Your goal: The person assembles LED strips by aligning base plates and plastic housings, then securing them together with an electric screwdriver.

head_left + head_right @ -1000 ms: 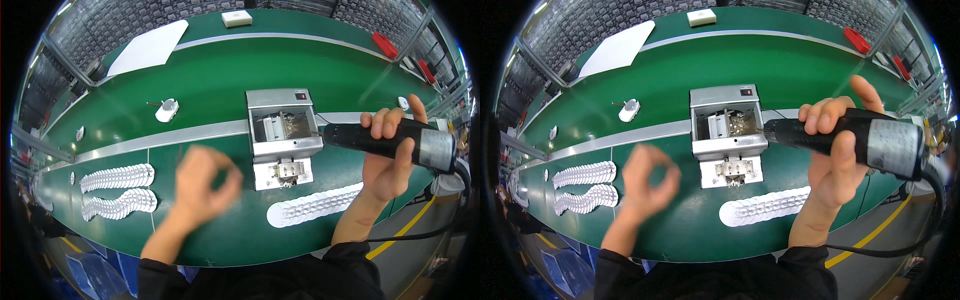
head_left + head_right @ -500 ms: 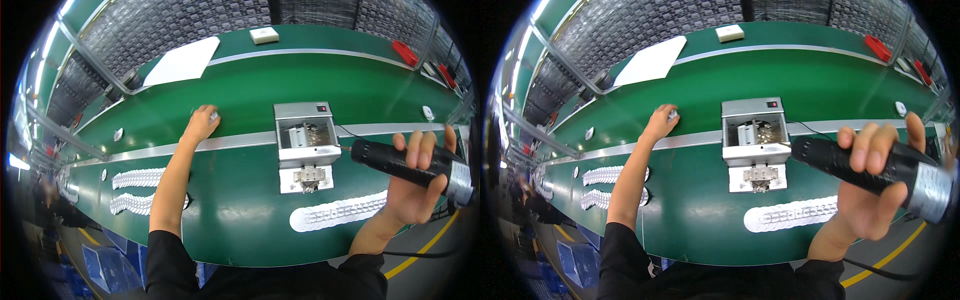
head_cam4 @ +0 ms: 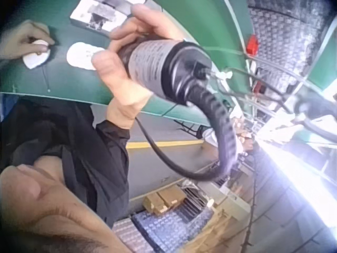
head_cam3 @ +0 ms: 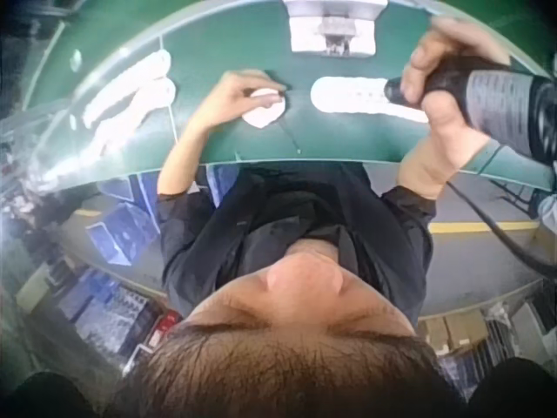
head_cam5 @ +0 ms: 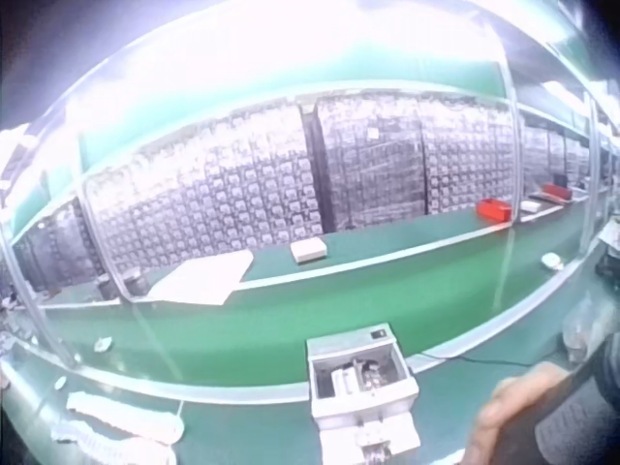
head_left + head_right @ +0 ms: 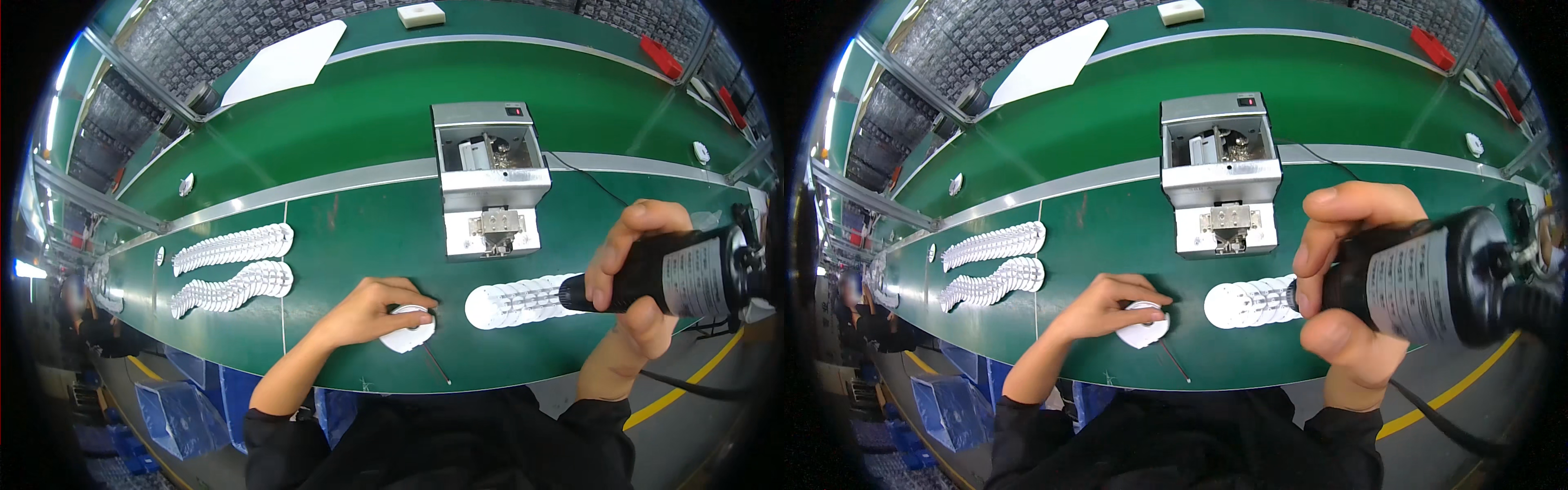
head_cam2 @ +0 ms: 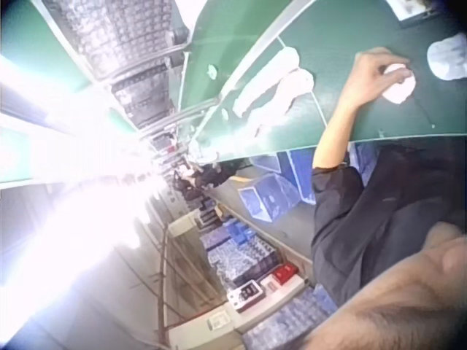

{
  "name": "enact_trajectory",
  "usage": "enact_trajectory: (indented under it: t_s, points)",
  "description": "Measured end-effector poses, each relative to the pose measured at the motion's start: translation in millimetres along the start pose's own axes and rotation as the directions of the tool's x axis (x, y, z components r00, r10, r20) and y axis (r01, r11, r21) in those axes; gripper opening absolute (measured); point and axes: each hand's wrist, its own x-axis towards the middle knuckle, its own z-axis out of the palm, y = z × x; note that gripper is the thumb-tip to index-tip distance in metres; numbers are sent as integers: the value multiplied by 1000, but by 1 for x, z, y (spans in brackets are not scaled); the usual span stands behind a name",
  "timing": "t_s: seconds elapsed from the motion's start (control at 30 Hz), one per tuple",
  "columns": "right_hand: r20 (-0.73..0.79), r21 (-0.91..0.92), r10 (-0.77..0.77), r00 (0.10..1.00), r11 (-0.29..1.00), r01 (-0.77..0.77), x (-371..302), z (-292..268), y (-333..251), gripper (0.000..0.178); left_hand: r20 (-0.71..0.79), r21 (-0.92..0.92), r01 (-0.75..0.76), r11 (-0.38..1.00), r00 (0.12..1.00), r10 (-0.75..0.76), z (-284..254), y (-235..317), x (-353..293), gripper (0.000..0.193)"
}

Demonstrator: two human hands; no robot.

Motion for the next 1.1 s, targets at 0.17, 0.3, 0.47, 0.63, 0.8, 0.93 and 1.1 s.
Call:
enact_trajectory:
  t_s: [0.17,0.3,0.47,0.63,0.8,0.93,1.1]
  points:
    - [-19,102,19,1000,995,-17,-7,-2,7,74,44,164,-163,973,986,158,13,-9,17,34]
    - [-260,156,97,961,986,-58,-11,2,7,81,-205,386,-139,912,951,232,25,12,-1,52]
    - [-165,141,110,980,986,-87,-12,-3,20,81,-109,458,-178,871,961,254,56,5,-4,34]
    - [-104,86,68,992,995,-59,-11,-11,26,82,-105,311,-407,859,884,456,71,10,23,23]
    - [-147,147,178,973,977,-156,-17,-12,18,80,-47,317,-456,832,868,494,73,10,35,23]
    - [-138,190,178,974,970,-150,-16,-10,26,79,0,350,-464,813,869,496,69,6,36,25]
    - [286,251,68,956,957,-143,-4,-37,26,80,23,366,-467,805,869,494,67,7,38,28]
